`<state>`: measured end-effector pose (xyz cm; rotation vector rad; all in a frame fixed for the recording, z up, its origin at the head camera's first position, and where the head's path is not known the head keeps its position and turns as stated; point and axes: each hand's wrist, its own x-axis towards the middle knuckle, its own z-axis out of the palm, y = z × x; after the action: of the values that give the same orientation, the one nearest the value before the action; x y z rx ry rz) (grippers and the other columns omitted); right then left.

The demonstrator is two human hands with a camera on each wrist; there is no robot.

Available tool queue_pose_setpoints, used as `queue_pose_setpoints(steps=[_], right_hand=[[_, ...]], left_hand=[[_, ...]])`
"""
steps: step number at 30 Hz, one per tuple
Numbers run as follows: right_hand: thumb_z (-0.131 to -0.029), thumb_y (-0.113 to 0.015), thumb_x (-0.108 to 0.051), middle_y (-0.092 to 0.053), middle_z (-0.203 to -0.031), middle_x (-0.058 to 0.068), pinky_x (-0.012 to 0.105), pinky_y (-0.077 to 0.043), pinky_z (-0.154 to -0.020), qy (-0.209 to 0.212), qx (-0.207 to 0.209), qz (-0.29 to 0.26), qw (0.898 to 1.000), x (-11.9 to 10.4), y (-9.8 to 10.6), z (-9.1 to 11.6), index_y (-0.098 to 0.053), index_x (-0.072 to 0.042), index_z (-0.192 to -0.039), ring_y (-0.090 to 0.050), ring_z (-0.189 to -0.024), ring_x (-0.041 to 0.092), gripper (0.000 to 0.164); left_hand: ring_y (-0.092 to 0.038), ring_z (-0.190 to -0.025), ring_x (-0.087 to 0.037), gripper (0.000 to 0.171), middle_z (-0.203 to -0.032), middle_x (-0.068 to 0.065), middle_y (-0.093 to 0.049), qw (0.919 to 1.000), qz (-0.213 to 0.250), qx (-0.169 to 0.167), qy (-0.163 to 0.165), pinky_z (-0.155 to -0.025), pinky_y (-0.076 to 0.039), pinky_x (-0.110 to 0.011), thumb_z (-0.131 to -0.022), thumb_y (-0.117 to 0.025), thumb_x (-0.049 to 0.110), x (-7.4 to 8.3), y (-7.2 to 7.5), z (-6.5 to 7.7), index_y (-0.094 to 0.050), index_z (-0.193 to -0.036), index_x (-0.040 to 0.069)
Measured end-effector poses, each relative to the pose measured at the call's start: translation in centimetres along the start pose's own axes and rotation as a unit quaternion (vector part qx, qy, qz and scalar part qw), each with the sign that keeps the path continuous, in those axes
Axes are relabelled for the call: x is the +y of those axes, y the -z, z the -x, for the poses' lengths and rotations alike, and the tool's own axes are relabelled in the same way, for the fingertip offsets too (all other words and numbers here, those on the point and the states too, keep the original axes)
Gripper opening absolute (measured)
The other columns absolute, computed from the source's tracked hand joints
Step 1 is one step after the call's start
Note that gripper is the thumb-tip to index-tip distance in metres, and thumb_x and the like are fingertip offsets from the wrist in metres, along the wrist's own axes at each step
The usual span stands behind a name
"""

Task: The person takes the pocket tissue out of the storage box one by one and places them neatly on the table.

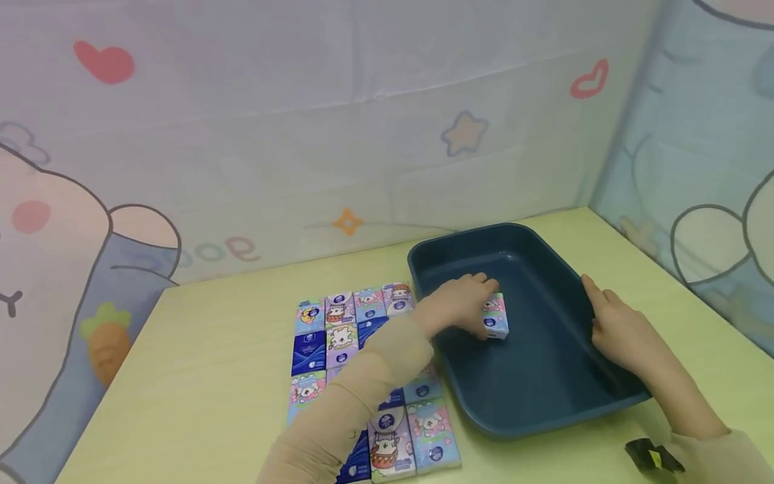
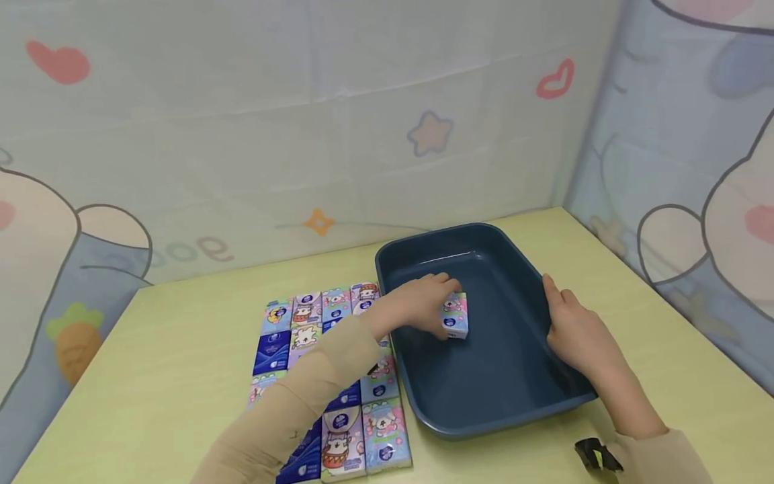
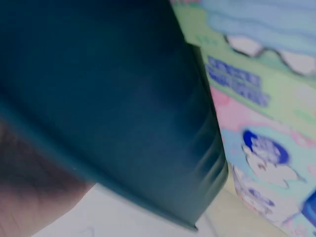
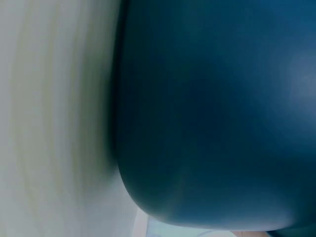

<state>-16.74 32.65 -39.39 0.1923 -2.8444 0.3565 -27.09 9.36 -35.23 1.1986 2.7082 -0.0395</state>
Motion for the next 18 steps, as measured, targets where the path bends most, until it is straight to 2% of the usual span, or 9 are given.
queue_pose_setpoints(steps=[4,11,14,18], right_hand=[[-0.080,-0.047,0.010,-0.052,-0.097,0.039,0.030,-0.029,-0.045,0.000,-0.002,0.001,1.000,0.1,0.0,0.0,-0.026,0.018,-0.141,-0.039,-0.055,0.021,0.065],[-0.081,-0.047,0.009,-0.052,-0.100,0.040,0.034,-0.035,-0.045,-0.005,-0.005,0.001,1.000,0.2,0.2,-0.3,-0.027,0.019,-0.140,-0.046,-0.058,0.025,0.064],[-0.081,-0.046,0.009,-0.052,-0.100,0.040,0.034,-0.034,-0.045,-0.006,-0.010,-0.002,1.000,0.1,0.2,-0.2,-0.026,0.018,-0.141,-0.046,-0.057,0.024,0.064],[-0.082,-0.046,0.009,-0.052,-0.099,0.039,0.032,-0.032,-0.045,-0.007,-0.012,-0.004,1.000,0.1,0.1,-0.2,-0.025,0.018,-0.141,-0.043,-0.056,0.023,0.064]], left_hand=[[-0.053,-0.113,-0.015,0.088,-0.135,-0.002,-0.051,0.9985,0.051,0.014,0.011,-0.099,-0.048,-0.029,-0.073,-0.079,0.046,-0.6,0.6,1.6,-0.037,-0.144,0.016],[-0.044,-0.135,-0.022,0.099,-0.150,-0.008,-0.041,0.9934,0.102,0.040,0.032,-0.114,-0.036,-0.033,-0.074,-0.077,0.050,-1.5,1.0,3.6,-0.027,-0.149,0.009],[-0.044,-0.134,-0.024,0.097,-0.148,-0.010,-0.043,0.9914,0.112,0.057,0.038,-0.115,-0.035,-0.034,-0.075,-0.076,0.050,-1.7,0.8,4.5,-0.031,-0.148,0.007],[-0.048,-0.120,-0.023,0.088,-0.135,-0.011,-0.050,0.9881,0.116,0.086,0.053,-0.106,-0.044,-0.033,-0.073,-0.078,0.048,-1.8,0.5,5.8,-0.044,-0.141,0.003]])
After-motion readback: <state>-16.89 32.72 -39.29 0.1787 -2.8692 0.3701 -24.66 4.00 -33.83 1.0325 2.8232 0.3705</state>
